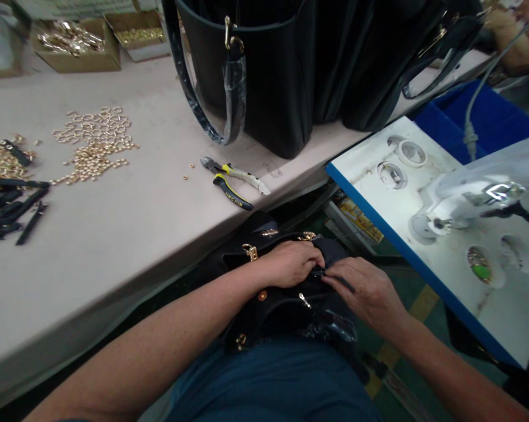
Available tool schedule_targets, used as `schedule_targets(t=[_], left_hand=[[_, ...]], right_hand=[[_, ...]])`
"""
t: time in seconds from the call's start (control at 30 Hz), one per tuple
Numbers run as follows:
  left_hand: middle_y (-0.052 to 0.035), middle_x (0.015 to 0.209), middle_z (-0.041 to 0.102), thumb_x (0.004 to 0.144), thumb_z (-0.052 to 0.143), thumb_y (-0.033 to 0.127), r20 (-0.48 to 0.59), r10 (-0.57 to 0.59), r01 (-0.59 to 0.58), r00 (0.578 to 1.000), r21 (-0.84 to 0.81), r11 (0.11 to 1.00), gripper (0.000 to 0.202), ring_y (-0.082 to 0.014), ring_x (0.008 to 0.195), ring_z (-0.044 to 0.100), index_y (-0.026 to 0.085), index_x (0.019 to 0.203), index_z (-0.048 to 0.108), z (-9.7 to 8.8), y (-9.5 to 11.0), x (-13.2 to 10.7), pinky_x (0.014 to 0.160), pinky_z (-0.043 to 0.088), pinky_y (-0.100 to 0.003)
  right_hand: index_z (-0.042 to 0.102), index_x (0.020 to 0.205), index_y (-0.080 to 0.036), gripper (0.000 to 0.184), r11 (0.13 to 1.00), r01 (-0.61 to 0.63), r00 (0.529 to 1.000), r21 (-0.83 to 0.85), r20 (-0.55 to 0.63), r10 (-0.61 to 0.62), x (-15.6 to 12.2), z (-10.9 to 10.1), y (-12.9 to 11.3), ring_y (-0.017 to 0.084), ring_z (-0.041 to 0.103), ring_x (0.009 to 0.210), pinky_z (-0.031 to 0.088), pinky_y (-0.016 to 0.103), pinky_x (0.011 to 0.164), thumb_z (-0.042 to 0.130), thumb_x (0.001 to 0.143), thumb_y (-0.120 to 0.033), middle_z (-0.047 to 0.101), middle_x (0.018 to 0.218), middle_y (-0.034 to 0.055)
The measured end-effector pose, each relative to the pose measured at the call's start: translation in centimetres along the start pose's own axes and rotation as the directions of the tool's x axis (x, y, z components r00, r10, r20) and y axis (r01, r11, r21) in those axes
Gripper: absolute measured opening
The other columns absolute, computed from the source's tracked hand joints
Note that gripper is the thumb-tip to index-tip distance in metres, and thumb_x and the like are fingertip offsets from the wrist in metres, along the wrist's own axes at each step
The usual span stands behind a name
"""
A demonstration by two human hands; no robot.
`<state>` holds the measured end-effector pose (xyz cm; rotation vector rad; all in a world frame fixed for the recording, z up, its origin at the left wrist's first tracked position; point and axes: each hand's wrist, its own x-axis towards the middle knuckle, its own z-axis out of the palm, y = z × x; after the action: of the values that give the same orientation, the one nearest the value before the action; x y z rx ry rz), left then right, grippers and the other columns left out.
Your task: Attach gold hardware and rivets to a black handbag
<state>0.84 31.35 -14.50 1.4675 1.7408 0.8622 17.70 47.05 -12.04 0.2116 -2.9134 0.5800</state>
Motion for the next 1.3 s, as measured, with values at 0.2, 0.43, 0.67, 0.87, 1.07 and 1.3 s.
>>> schedule_targets(t=[0.2,0.43,0.67,0.87,1.07,1.3], left_hand=[[-0.0049,0.114,0.072,0.101,0.047,0.013,-0.028,0.027,-0.026,0.999,0.013,1.000,0.028,-0.0191,0.108,0.066,0.020,0.112,0.073,0.5,0.0,0.0,0.099,0.050,-0.031],[-0.0051,0.112,0.071,0.098,0.049,0.012,-0.015,0.070,-0.069,0.997,0.052,0.996,0.029,-0.0192,0.106,0.066,0.020,0.111,0.074,0.1,0.4,-0.7,0.097,0.050,-0.030],[-0.0061,0.108,0.070,0.087,0.076,0.029,-0.007,0.064,-0.063,0.998,0.068,0.996,0.023,-0.0235,0.103,0.066,0.019,0.108,0.073,0.4,0.4,-1.4,0.094,0.051,-0.034],[-0.0054,0.104,0.072,0.088,0.078,0.026,-0.102,0.044,-0.037,0.994,0.072,0.997,0.016,-0.0226,0.101,0.067,0.019,0.103,0.075,1.8,0.5,-1.7,0.095,0.047,-0.036],[-0.0046,0.100,0.070,0.090,0.076,0.027,-0.146,0.098,-0.073,0.984,0.168,0.983,0.013,-0.0224,0.098,0.066,0.019,0.101,0.074,2.4,0.7,-2.6,0.092,0.046,-0.036],[-0.0040,0.097,0.068,0.095,0.069,0.029,-0.105,0.167,-0.139,0.980,0.234,0.962,0.012,-0.0208,0.095,0.064,0.018,0.093,0.071,2.1,1.6,-3.7,0.099,0.045,-0.037]], right_hand=[[0.070,0.098,-0.020,0.003,1.000,0.001,1.000,-0.025,0.006,-0.001,0.1,-0.2,0.0,0.019,0.066,0.085,0.048,0.035,0.081,0.067,0.099,-0.020,0.073,0.094,0.0039],[0.067,0.093,-0.019,0.006,0.998,-0.038,0.999,-0.055,0.011,0.039,0.1,-0.3,-0.6,0.020,0.065,0.082,0.044,0.036,0.077,0.067,0.099,-0.021,0.073,0.090,0.0030],[0.067,0.100,-0.021,0.006,0.993,-0.114,0.991,-0.036,0.062,0.116,-0.1,-0.3,-0.7,0.022,0.066,0.087,0.043,0.037,0.079,0.068,0.099,-0.026,0.073,0.095,0.0036],[0.069,0.102,-0.022,0.005,0.992,-0.119,0.978,-0.049,0.168,0.126,-0.1,-0.4,-1.0,0.022,0.063,0.082,0.039,0.036,0.077,0.065,0.100,-0.024,0.072,0.093,0.0015],[0.069,0.092,-0.020,0.014,0.995,-0.037,0.991,-0.090,0.121,0.048,-0.3,-0.7,-1.7,0.022,0.059,0.077,0.035,0.037,0.075,0.060,0.102,-0.024,0.069,0.085,0.0025],[0.068,0.090,-0.020,0.016,0.994,0.005,0.983,-0.106,0.182,0.014,-0.2,-1.3,-2.1,0.023,0.057,0.079,0.033,0.038,0.075,0.058,0.101,-0.023,0.068,0.086,0.0037]])
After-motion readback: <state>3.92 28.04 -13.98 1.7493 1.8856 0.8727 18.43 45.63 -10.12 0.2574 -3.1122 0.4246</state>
